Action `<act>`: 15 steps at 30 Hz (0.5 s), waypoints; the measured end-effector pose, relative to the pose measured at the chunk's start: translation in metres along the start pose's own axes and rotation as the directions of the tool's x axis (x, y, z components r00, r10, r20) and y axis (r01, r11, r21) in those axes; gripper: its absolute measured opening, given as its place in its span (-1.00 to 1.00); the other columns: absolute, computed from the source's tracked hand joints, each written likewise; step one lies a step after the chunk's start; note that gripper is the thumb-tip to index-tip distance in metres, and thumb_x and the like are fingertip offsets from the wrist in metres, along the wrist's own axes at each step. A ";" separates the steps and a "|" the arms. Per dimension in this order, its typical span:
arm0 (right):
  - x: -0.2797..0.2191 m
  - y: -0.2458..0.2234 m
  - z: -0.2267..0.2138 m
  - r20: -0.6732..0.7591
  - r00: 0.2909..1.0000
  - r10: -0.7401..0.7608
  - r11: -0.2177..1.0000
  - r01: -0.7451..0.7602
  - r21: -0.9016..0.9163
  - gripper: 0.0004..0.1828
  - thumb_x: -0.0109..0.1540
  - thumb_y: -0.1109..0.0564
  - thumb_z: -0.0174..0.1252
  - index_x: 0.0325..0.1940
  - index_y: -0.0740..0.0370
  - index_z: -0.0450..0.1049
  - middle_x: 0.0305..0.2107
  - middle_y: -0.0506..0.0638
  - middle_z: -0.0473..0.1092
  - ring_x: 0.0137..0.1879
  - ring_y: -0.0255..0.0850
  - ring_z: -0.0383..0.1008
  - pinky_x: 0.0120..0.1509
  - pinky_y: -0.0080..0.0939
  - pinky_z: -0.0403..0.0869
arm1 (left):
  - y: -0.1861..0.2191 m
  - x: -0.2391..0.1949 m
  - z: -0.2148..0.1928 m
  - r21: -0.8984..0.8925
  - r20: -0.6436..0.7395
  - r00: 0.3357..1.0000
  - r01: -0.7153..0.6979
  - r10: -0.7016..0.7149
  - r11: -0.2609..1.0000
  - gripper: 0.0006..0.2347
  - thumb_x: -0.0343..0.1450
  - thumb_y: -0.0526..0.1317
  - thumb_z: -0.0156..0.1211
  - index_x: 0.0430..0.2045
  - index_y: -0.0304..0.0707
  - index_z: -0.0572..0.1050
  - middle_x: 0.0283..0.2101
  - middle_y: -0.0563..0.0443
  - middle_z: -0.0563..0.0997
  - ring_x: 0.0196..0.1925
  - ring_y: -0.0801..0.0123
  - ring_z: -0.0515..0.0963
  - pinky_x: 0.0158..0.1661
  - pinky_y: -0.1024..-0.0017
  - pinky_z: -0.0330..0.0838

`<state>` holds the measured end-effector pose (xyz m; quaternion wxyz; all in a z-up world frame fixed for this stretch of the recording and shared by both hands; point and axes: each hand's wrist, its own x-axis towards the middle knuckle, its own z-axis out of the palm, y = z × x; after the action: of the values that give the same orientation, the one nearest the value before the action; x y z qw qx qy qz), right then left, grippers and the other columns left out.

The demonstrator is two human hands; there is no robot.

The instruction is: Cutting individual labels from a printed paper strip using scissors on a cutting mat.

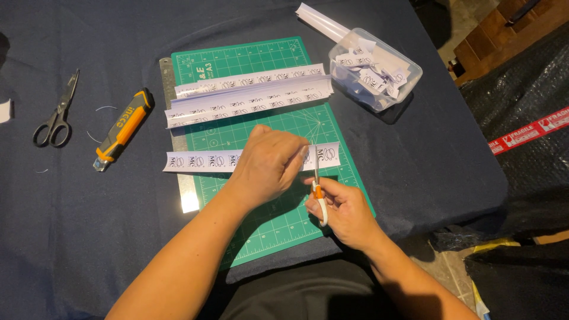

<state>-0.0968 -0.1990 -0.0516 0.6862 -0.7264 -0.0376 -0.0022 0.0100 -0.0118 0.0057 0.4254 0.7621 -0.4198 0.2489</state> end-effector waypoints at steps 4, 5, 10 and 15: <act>0.000 0.003 -0.001 -0.011 1.000 0.001 1.000 -0.001 -0.002 -0.55 0.21 0.28 0.35 0.17 0.45 0.54 -0.51 0.09 0.53 -0.48 -0.41 0.42 -0.40 -0.41 0.48 | -0.002 -0.001 0.001 0.018 -0.003 1.000 -0.005 0.005 1.000 -0.84 0.49 -0.28 0.10 -0.51 -0.17 0.56 -0.68 0.09 0.43 -0.57 0.24 0.50 -0.28 0.38 0.28; -0.001 0.002 -0.001 -0.012 1.000 0.002 1.000 -0.002 -0.004 -0.55 0.21 0.29 0.35 0.17 0.46 0.54 -0.51 0.10 0.53 -0.49 -0.40 0.42 -0.41 -0.41 0.47 | -0.002 -0.002 0.001 0.019 -0.002 1.000 -0.008 0.008 1.000 -0.84 0.49 -0.28 0.10 -0.50 -0.18 0.56 -0.67 0.08 0.44 -0.55 0.23 0.51 -0.27 0.37 0.29; -0.001 0.008 -0.002 -0.024 1.000 0.001 1.000 -0.001 -0.006 -0.56 0.20 0.32 0.36 0.16 0.49 0.54 -0.53 0.11 0.54 -0.52 -0.40 0.41 -0.42 -0.42 0.46 | 0.000 0.001 0.000 0.014 0.022 1.000 0.017 -0.018 1.000 -0.81 0.49 -0.29 0.09 -0.55 -0.17 0.55 -0.70 0.10 0.43 -0.59 0.27 0.48 -0.28 0.40 0.27; 0.000 0.014 -0.004 -0.028 1.000 -0.013 1.000 0.012 -0.022 -0.58 0.19 0.33 0.37 0.13 0.48 0.56 -0.56 0.12 0.55 -0.55 -0.40 0.42 -0.44 -0.42 0.44 | 0.001 -0.001 0.000 0.016 0.015 1.000 0.020 -0.020 1.000 -0.81 0.50 -0.28 0.08 -0.55 -0.15 0.54 -0.70 0.11 0.42 -0.59 0.26 0.48 -0.29 0.39 0.27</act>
<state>-0.0957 -0.2035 -0.0658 0.6787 -0.7335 -0.0323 -0.0172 0.0089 -0.0116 0.0054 0.4188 0.7714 -0.4133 0.2423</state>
